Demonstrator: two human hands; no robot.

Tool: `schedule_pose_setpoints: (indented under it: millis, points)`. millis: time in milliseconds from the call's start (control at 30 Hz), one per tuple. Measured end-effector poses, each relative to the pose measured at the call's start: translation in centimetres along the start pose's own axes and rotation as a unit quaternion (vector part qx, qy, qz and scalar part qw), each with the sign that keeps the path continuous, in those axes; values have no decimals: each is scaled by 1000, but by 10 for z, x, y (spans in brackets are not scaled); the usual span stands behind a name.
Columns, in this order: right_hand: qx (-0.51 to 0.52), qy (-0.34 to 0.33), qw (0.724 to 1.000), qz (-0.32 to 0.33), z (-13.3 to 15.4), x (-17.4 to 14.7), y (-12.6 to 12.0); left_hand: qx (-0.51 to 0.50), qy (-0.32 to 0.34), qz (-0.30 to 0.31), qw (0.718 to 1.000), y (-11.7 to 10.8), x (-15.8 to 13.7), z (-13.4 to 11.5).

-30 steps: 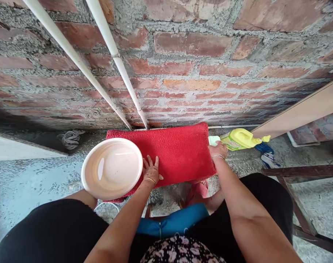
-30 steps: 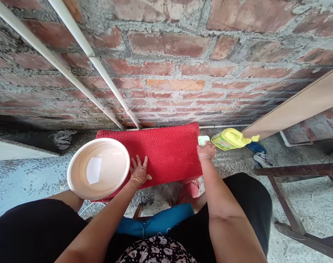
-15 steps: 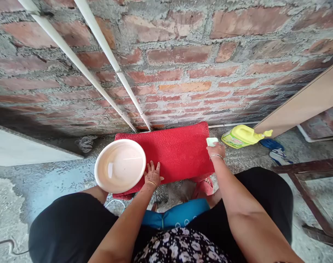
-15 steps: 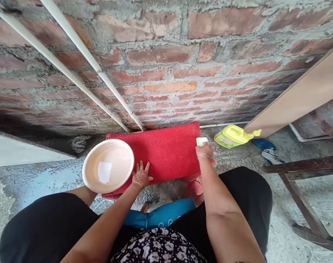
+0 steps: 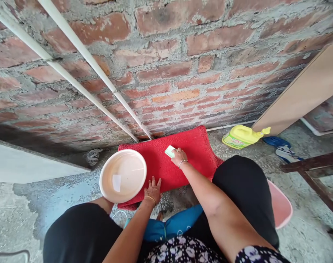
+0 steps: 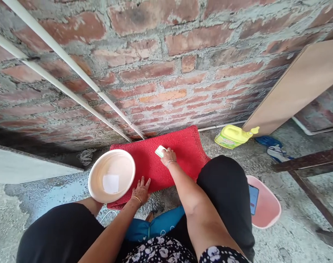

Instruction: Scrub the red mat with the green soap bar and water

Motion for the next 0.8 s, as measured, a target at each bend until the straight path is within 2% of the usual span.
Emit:
schedule_pose_setpoints:
  millis: [100,167,267,333,367,433,567,667,733,800]
  points:
    - [11,40,999,-8,-45,-5,-5,1,8,0,1000,-1,3,-2]
    - [36,120,992,-24,-95,-15,-13,10,7,-7,1000,0,5,-7]
    - [53,257,964,-47,-167,-41,-26,33,2,-18,999,1,7,-15]
    - [50,316,945,-63,-191,-55,-33,46,2,-23,999,2,9,-19]
    - [54,329,940,-73,-193,-58,-35,49,3,-23,999,2,9,-20]
    - [65,303,946,-93,-173,-54,-36,46,3,-21,999,2,9,-20]
    - [26,95,992,-76,-72,-28,-25,21,-3,-5,1000,2,5,-13]
    - [-13,-3,999,-33,-12,-19,-7,7,-15,4,1000,2,0,-7]
    - [-27,-17,999,-11,-1,-17,2,1,-17,9,1000,3,-1,-6]
    - [-33,-10,999,0,-13,-17,5,-3,-13,13,1000,4,-1,-6]
Point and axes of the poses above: each hand's wrist, its own x-axis towards the middle knuckle, its own y-axis out of the palm, z = x × y, the point moved 6 cm from there along x, towards the middle knuckle, and after that the axes turned 10 degrees about -x, right-handed, at the moved point
